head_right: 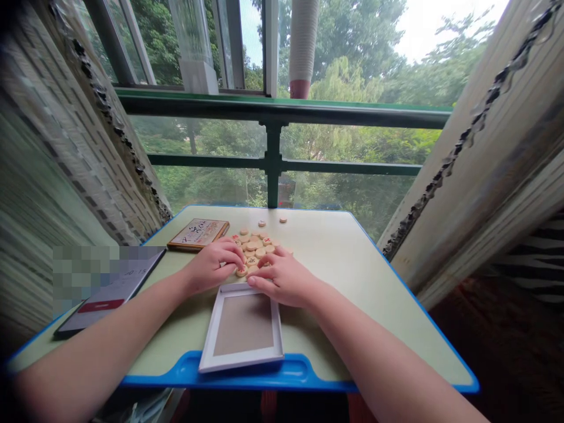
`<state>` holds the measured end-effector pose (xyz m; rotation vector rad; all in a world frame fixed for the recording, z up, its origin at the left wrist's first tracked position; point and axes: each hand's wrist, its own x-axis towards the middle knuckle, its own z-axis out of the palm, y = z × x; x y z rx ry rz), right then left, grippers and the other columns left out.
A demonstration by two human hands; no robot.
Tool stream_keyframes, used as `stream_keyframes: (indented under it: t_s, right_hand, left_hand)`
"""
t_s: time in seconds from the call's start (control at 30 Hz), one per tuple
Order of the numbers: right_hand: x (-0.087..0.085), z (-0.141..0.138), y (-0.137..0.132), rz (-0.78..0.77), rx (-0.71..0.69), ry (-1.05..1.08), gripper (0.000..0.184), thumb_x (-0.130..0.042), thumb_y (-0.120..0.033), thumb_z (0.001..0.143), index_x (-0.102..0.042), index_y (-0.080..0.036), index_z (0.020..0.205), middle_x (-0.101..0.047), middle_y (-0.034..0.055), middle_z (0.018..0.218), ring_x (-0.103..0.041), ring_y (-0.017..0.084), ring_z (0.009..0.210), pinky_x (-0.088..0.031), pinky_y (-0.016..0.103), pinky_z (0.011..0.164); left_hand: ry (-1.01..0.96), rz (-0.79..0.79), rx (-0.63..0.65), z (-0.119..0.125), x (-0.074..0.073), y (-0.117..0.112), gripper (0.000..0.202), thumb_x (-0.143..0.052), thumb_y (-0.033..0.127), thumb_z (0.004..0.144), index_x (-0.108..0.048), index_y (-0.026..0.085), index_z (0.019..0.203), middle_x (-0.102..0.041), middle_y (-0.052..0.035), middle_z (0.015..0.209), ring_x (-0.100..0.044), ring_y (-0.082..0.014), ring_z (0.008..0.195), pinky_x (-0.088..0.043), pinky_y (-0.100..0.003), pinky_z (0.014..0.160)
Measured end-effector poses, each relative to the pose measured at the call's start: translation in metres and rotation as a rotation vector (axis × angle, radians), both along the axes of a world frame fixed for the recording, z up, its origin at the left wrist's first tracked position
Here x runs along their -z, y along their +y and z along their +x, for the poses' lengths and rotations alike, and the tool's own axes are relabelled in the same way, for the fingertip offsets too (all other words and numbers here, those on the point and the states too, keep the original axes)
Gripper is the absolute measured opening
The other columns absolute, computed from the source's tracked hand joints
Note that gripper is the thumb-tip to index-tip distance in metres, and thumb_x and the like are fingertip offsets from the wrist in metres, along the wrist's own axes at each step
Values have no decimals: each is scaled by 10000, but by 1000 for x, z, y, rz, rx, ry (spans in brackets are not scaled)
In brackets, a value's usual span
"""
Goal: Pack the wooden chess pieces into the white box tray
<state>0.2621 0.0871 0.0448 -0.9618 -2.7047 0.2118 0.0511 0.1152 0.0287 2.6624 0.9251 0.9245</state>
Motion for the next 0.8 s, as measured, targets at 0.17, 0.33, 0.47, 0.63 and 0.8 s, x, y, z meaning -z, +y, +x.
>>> stream_keyframes:
  t_s: [0.17,0.33,0.47,0.63,0.8]
  right_hand:
    - [0,0,-1,9,-12,-1,369,-357,-393,926,-693,-270,1016,-608,73,1057,-446,204,943,-324,392,905]
    - [1,0,0,12,-9,1,386,-332,-394,934,-689,-278,1022,-606,69,1082,-446,201,953,-320,392,915]
    - [4,0,0,1,-11,19,380,-341,-396,931,-692,-277,1018,-602,65,1109,-444,207,974,-324,393,915]
    - [4,0,2,-28,0,39,390,-347,-390,929,-710,-253,971,-627,63,1054,-460,203,931,-337,383,898]
    - [5,-1,7,-80,29,148,388,-328,-354,941,-691,-230,997,-641,63,1051,-500,187,935,-332,376,904]
  left_hand:
    - [-8,13,-31,0,1,0,293,-460,74,713,-713,196,628,-673,-17,709,-528,-161,757,-437,-298,775]
    - [-14,20,-30,0,0,0,293,-459,74,712,-713,192,623,-669,-22,702,-527,-165,760,-438,-299,778]
    - [-25,23,-50,-1,-1,0,303,-451,61,711,-712,190,624,-668,-23,706,-537,-158,743,-437,-299,770]
    - [-17,37,-65,0,0,-1,297,-456,51,706,-700,188,606,-665,-25,702,-540,-160,739,-441,-293,748]
    - [-54,69,-69,0,-1,-2,257,-479,60,704,-693,187,641,-656,-23,702,-544,-160,745,-452,-294,751]
